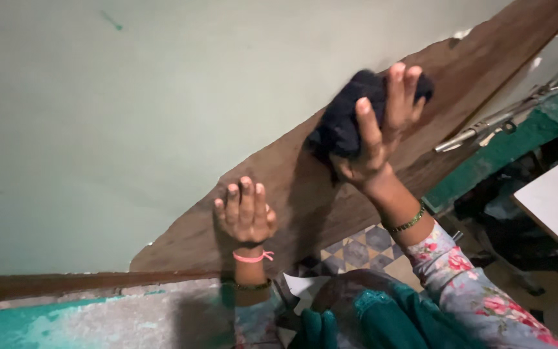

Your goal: The person rubs the surface of a door with a cloth and peels away pieces of white material by hand.

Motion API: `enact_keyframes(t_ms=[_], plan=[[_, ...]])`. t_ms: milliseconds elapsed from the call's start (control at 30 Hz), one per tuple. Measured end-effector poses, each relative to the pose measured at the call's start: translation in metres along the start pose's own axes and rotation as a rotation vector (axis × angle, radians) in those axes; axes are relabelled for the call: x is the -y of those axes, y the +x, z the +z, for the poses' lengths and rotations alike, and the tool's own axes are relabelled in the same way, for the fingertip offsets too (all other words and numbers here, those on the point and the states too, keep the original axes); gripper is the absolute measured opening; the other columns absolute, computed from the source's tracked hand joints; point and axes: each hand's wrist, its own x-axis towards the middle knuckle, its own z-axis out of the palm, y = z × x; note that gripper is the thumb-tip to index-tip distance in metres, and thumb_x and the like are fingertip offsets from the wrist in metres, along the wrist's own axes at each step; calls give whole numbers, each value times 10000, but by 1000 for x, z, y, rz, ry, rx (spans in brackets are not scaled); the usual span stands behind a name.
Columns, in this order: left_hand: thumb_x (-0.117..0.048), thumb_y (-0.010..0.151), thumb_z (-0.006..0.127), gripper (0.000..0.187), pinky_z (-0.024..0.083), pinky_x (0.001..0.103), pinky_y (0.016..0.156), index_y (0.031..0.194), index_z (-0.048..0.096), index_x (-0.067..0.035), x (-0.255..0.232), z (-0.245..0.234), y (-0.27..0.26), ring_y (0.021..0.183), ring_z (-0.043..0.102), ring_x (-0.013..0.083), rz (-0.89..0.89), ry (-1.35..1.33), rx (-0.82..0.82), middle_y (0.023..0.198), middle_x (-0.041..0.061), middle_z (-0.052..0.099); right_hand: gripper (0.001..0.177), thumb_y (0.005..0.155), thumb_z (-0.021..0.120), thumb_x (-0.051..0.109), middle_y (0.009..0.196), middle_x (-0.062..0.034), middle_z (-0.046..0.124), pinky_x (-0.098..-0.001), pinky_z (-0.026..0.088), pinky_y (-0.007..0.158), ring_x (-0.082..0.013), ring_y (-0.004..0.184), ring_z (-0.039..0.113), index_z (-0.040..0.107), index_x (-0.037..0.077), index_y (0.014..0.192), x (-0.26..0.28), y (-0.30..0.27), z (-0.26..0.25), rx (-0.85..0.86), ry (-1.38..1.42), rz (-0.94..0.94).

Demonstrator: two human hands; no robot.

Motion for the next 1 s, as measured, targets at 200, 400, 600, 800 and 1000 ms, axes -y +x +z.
enact_keyframes(t_ms=[200,400,600,800,1000], plan=[[-240,1127,345,431,248,544,1280,1475,522,-58,-2,-2,-4,1462,427,366,-25,11,8,1454,165,583,560,1066,492,490,1553,-301,366,-661,175,1272,-490,1523,270,504,98,1466,62,-25,35,-15,111,-31],[-329,1135,243,514,188,577,1281,1526,416,-44,0,-14,-7,1495,362,424,-170,-104,-16,1515,211,509,466,1103,532,478,1505,-269,507,-576,305,1241,-509,1450,385,698,125,1357,89,-79,51,139,123,-283],[-331,1133,256,516,195,560,1277,1462,518,-32,1,-14,-14,1488,397,398,-156,-61,37,1486,196,569,329,1049,669,293,1518,-88,568,-503,147,1306,-342,1481,429,708,284,1375,71,-66,34,250,-20,-444],[-289,1098,409,454,201,524,1273,1413,654,-73,14,-29,-33,1494,390,317,-74,82,192,1522,84,559,491,1021,726,268,1579,-191,444,-560,12,1272,-402,1549,313,554,240,1481,58,-11,23,107,-16,-279],[-297,1053,521,541,183,580,1289,1564,485,-124,12,-59,-48,1555,255,344,-201,173,382,1670,48,345,574,1054,599,332,1598,-327,291,-632,67,1291,-517,1536,233,445,107,1559,94,-18,41,35,117,-17]])
